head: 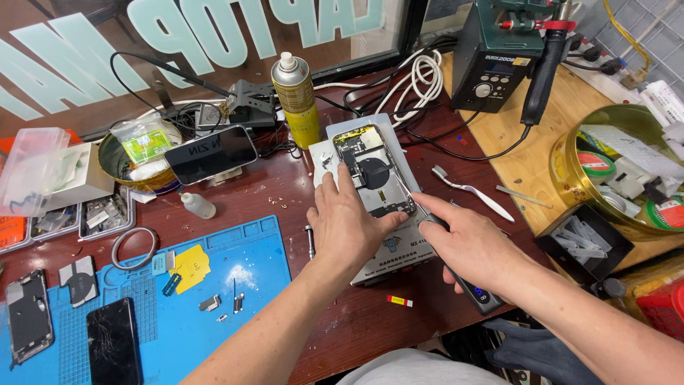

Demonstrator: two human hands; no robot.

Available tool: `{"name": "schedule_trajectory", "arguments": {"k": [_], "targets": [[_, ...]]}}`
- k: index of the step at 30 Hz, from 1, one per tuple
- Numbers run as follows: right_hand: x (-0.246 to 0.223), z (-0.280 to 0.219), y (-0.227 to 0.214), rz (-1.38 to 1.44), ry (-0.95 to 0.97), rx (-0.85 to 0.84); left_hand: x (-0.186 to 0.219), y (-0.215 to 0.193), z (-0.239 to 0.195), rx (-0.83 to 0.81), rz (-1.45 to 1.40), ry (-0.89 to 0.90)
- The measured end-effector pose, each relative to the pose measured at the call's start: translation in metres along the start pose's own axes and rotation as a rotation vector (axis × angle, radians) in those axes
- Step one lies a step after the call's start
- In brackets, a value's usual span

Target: The person disassembles a smartphone, cleans the internal components with a toothbrush, and uses a screwdriver to remove and reposition internal parts. The person handles the phone chassis, circuit board, and screws while working at a cluttered repair bench.

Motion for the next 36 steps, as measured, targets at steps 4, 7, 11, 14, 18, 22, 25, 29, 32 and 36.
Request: {"name": "schedule_trajectory", "arguments": {"k": [4,7,11,14,18,22,25,29,32,36], "targets": [[0.0,0.001,0.0,0.032,-0.027,-0.02,0.0,-0.002,-0.001,0.008,-0.007,0.029],[0.003,0.001,-0.001,0.068,-0.02,-0.036,0.0,0.0,0.0,-0.015,0.019,-0.003],[0.004,0.002,-0.003,0.108,-0.004,-0.051,0.0,0.001,0.0,-0.024,0.004,-0.014],[0.006,0.001,-0.004,0.106,0.0,-0.051,0.0,0.003,0.001,-0.012,0.01,-0.022],[0.006,0.001,-0.005,0.125,-0.003,-0.058,0.001,0.004,0.002,-0.022,0.014,-0.039],[0.006,0.001,-0.005,0.108,-0.003,-0.047,0.001,0.003,0.002,-0.039,0.014,-0.065],[0.006,0.001,-0.006,0.117,-0.005,-0.047,0.002,0.002,0.002,-0.034,0.033,-0.065],[0.006,0.0,-0.008,0.116,0.002,-0.052,0.003,0.002,0.002,-0.044,0.032,-0.069],[0.003,0.0,-0.007,0.183,0.002,-0.056,0.003,0.001,0.002,-0.043,0.037,-0.07],[-0.004,0.002,0.0,0.288,0.009,-0.044,0.004,0.001,0.001,-0.047,0.027,-0.057]]}}
Point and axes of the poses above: each hand's wrist, its own z-axis towards the middle knuckle, its own y-axis out of the palm, x = y × z, the point moved 2 cm from there along z, towards the middle knuckle, and after that the axes turned 3 degrees about -z, right-handed, at the moved point
